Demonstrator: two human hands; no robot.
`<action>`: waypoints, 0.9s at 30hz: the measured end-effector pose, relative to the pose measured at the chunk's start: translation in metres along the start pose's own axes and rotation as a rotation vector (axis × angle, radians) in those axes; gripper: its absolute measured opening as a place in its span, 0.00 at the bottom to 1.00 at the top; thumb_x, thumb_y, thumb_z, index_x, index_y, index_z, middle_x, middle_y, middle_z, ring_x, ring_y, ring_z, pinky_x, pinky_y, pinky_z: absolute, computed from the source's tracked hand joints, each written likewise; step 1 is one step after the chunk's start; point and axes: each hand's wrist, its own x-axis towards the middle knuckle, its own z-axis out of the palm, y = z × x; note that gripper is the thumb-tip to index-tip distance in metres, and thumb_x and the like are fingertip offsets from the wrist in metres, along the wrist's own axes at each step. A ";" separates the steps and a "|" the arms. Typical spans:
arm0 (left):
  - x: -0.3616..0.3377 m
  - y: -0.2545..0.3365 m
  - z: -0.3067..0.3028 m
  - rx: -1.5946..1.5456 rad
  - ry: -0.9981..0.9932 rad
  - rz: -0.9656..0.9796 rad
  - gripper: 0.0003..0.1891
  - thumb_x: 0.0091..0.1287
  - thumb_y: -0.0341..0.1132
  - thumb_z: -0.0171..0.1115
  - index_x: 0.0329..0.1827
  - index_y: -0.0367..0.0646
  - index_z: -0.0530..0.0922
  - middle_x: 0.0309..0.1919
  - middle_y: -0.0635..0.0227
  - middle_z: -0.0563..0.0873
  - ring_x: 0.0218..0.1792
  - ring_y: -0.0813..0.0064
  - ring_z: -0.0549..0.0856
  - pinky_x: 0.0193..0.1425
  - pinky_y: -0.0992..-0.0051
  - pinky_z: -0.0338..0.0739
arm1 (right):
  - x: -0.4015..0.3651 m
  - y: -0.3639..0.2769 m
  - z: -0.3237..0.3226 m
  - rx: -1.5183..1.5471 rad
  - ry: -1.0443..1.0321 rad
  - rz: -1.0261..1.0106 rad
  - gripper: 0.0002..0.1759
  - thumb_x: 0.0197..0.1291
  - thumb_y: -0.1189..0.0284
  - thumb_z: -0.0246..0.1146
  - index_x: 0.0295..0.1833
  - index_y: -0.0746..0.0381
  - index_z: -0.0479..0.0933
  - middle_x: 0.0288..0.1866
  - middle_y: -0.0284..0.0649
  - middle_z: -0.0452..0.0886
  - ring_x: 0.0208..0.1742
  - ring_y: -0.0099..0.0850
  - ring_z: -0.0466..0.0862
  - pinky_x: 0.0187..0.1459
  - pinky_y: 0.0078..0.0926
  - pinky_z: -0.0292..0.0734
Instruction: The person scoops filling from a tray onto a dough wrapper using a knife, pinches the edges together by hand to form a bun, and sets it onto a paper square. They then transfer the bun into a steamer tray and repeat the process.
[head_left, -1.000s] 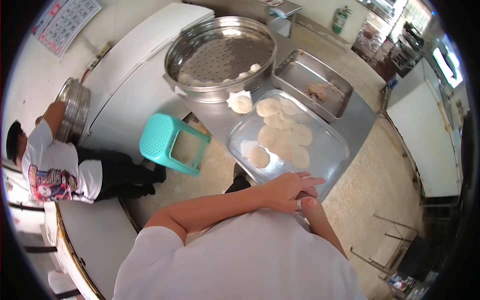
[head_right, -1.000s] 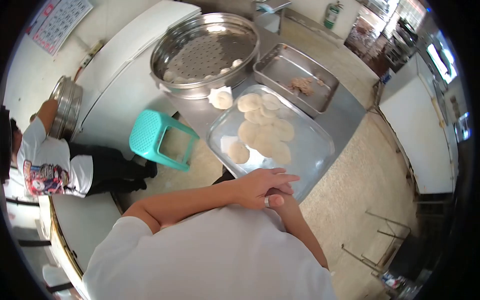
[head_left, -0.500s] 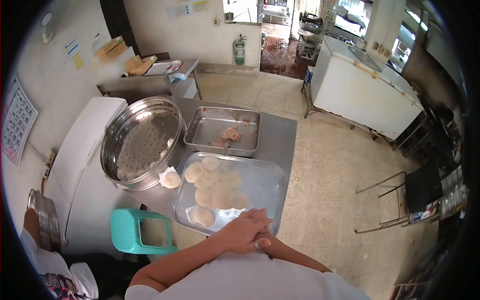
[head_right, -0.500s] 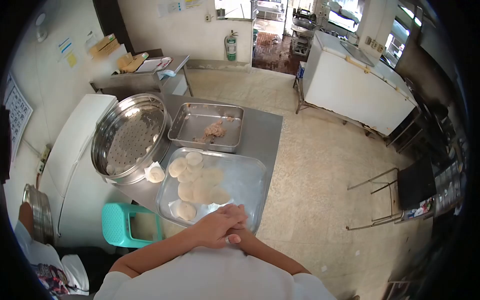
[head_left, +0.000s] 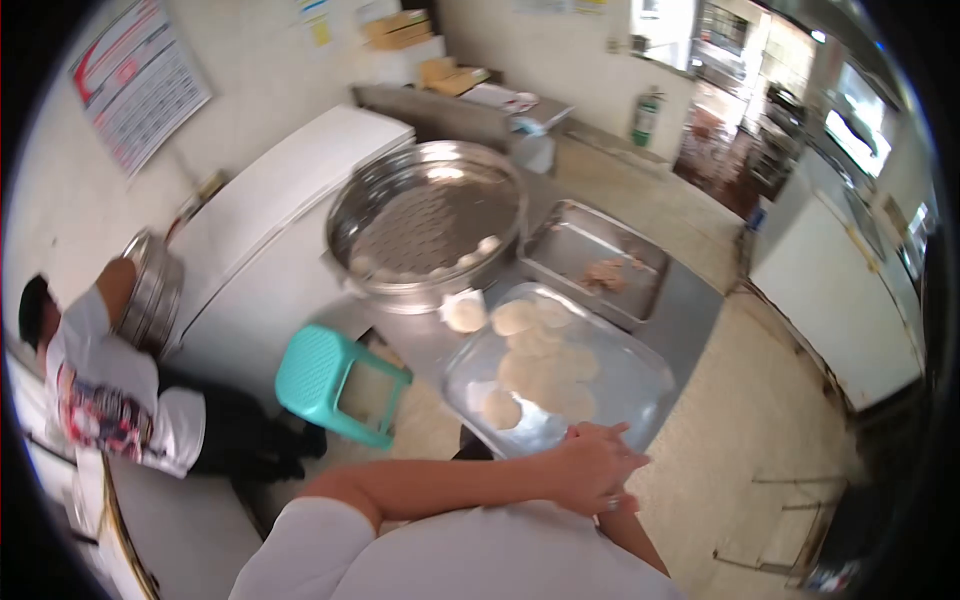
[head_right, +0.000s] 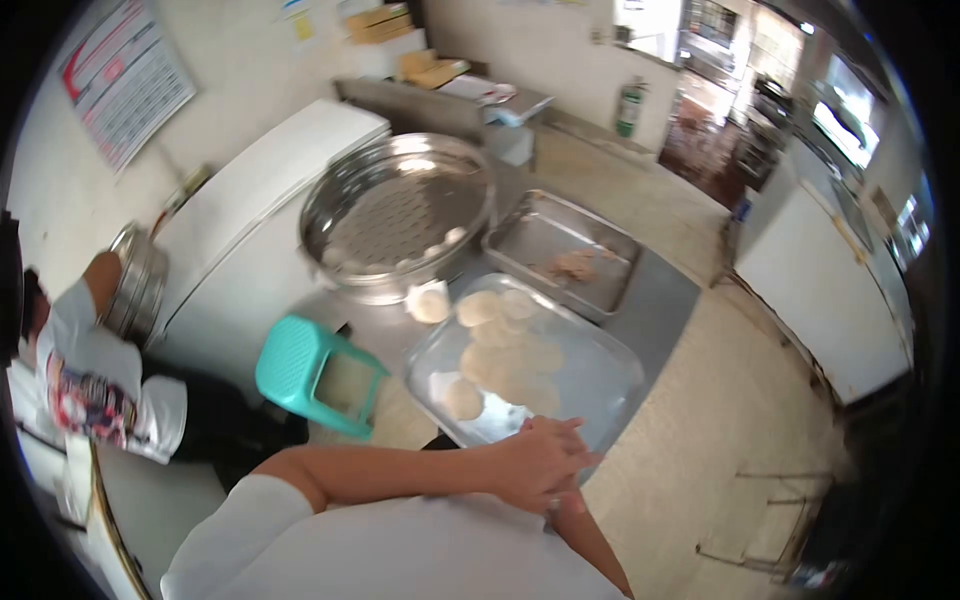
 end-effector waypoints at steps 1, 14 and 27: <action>0.002 0.006 -0.007 -0.097 0.060 -0.055 0.34 0.74 0.58 0.61 0.74 0.43 0.73 0.62 0.54 0.86 0.68 0.43 0.80 0.76 0.47 0.69 | 0.002 -0.004 -0.006 -0.010 -0.053 0.008 0.23 0.60 0.58 0.67 0.54 0.62 0.80 0.49 0.47 0.82 0.53 0.47 0.80 0.59 0.48 0.74; 0.016 0.008 0.021 -0.866 0.548 0.115 0.20 0.79 0.37 0.59 0.70 0.42 0.74 0.57 0.58 0.86 0.63 0.58 0.82 0.69 0.60 0.72 | 0.045 -0.068 -0.034 -0.027 1.254 -0.469 0.19 0.58 0.67 0.67 0.55 0.61 0.82 0.50 0.46 0.83 0.53 0.47 0.81 0.64 0.52 0.70; -0.033 -0.059 -0.027 -1.406 0.592 0.194 0.11 0.77 0.28 0.51 0.55 0.36 0.80 0.51 0.58 0.87 0.53 0.66 0.86 0.66 0.67 0.74 | 0.104 -0.075 -0.026 0.058 1.062 -0.255 0.20 0.60 0.70 0.68 0.58 0.60 0.79 0.50 0.46 0.82 0.54 0.46 0.81 0.58 0.47 0.76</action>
